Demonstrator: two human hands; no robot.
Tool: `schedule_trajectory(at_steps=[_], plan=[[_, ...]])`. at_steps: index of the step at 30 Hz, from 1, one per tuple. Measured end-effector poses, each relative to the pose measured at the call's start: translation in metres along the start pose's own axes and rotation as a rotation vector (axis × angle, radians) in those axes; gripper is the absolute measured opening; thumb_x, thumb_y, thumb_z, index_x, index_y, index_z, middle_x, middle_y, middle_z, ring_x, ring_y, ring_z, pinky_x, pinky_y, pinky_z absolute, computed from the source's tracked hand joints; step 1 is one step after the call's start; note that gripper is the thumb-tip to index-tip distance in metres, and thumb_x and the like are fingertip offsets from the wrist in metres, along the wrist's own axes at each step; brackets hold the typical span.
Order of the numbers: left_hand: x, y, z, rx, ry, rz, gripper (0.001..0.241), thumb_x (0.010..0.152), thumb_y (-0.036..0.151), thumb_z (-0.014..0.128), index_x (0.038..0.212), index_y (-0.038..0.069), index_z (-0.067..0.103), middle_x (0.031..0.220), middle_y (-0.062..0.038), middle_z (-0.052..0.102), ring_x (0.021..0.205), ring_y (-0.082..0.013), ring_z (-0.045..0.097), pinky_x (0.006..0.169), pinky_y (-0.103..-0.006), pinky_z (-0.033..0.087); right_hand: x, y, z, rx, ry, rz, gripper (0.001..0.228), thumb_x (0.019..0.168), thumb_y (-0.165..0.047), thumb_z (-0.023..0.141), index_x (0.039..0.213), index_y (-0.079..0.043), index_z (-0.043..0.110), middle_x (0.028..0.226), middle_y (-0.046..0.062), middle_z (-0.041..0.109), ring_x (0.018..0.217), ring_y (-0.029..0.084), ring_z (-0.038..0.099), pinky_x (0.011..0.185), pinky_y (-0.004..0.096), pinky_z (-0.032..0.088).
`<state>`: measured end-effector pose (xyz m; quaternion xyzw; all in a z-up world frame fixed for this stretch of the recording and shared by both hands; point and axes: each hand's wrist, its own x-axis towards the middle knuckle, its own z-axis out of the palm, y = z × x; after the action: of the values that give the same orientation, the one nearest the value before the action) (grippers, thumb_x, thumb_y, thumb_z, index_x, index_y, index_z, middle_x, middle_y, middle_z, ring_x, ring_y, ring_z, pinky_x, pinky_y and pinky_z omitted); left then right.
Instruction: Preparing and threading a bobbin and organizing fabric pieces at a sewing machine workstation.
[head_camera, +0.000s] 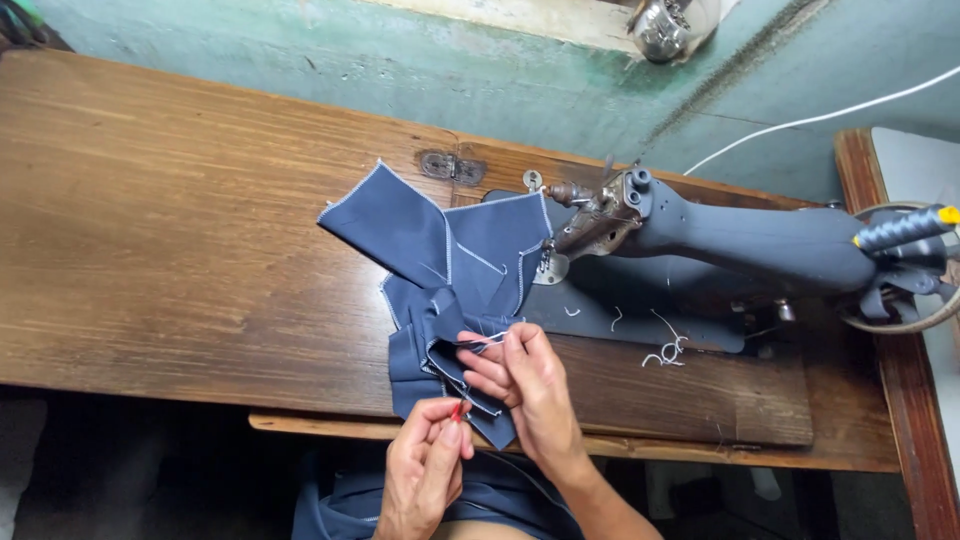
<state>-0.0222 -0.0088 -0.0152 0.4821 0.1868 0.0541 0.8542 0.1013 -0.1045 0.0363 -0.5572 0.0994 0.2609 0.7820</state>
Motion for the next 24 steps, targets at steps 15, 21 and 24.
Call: schedule_trajectory(at_steps=[15, 21, 24], plan=[[0.021, 0.010, 0.011, -0.157, -0.012, -0.014, 0.019, 0.103, 0.018, 0.059, 0.104, 0.001, 0.052, 0.067, -0.013, 0.054, 0.031, -0.0049, 0.030, 0.026, -0.0218, 0.020, -0.019, 0.011, -0.002, -0.233, -0.216, -0.225, 0.021, 0.103, -0.032, 0.052, 0.100, -0.011, 0.051, 0.126, 0.031, 0.074, 0.098, 0.023, 0.079, 0.091, 0.032, 0.063], [0.007, -0.003, -0.008, 0.079, 0.238, 0.001, 0.031, 0.098, 0.019, 0.058, 0.119, -0.002, 0.064, 0.065, -0.014, 0.061, 0.036, -0.0101, 0.038, 0.034, -0.0231, 0.027, -0.020, -0.019, -0.041, -0.368, 0.065, -0.507, 0.012, 0.102, -0.020, 0.054, 0.096, -0.011, 0.059, 0.131, 0.022, 0.065, 0.069, 0.008, 0.060, 0.061, 0.022, 0.049], [0.006, -0.002, -0.029, 0.189, 0.409, 0.187, 0.042, 0.100, 0.026, 0.056, 0.125, -0.008, 0.060, 0.071, -0.019, 0.061, 0.038, -0.0082, 0.035, 0.035, -0.0208, 0.027, -0.012, -0.044, -0.095, -0.052, 0.277, -0.523, 0.020, 0.103, -0.019, 0.052, 0.097, -0.001, 0.057, 0.117, 0.023, 0.072, 0.053, 0.011, 0.052, 0.045, 0.023, 0.041]])
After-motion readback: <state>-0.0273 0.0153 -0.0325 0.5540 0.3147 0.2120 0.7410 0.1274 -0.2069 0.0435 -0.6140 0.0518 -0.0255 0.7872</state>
